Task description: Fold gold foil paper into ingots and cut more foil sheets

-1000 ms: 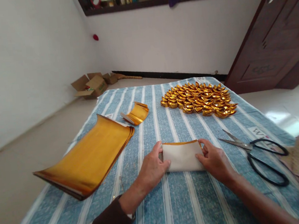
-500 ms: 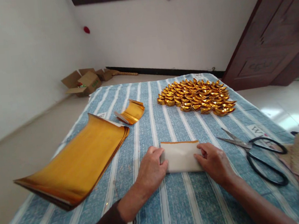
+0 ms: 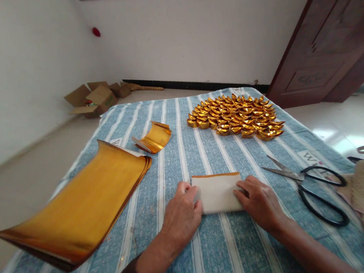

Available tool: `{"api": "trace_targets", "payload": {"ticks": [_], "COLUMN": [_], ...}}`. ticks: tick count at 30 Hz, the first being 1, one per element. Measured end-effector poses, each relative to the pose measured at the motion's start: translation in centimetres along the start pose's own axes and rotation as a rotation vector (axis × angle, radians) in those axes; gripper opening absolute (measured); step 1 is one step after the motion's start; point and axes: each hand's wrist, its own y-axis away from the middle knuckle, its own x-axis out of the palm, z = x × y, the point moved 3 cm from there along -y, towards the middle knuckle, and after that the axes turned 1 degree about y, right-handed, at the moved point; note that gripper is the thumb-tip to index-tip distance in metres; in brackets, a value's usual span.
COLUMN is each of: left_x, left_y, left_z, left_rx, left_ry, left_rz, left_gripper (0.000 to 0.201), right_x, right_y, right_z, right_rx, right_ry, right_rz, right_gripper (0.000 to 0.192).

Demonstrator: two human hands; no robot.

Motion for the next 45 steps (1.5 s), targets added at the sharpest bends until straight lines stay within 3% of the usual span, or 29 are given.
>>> {"api": "trace_targets", "payload": {"ticks": [17,29,35,39,45], "left_x": [-0.4,-0.2,-0.2,0.3,1.1], "left_y": [0.0,0.4,0.3,0.2,0.1], "left_z": [-1.0,-1.2,-1.8,-2.0,-1.6], "left_rx": [-0.033,0.020,0.208,0.374,0.393], "left_ry": [-0.223,-0.292,-0.320,-0.275,-0.239], "left_rz": [0.085,0.040,-0.053,-0.034,0.026], "left_gripper": [0.015,0.015,0.023,0.029,0.040], "right_x": [-0.5,-0.6,-0.6,-0.5,-0.5], "right_y": [-0.3,-0.4,-0.3,-0.2,-0.1], "right_z": [0.8,0.8,0.8,0.7,0.8], "right_rx": [0.121,0.137,0.127,0.135,0.107], "right_ry": [0.086,0.085,0.088,0.095,0.152], "right_rz": [0.149,0.156,0.163,0.176,0.178], "right_gripper": [0.016,0.016,0.017,0.018,0.019]}}
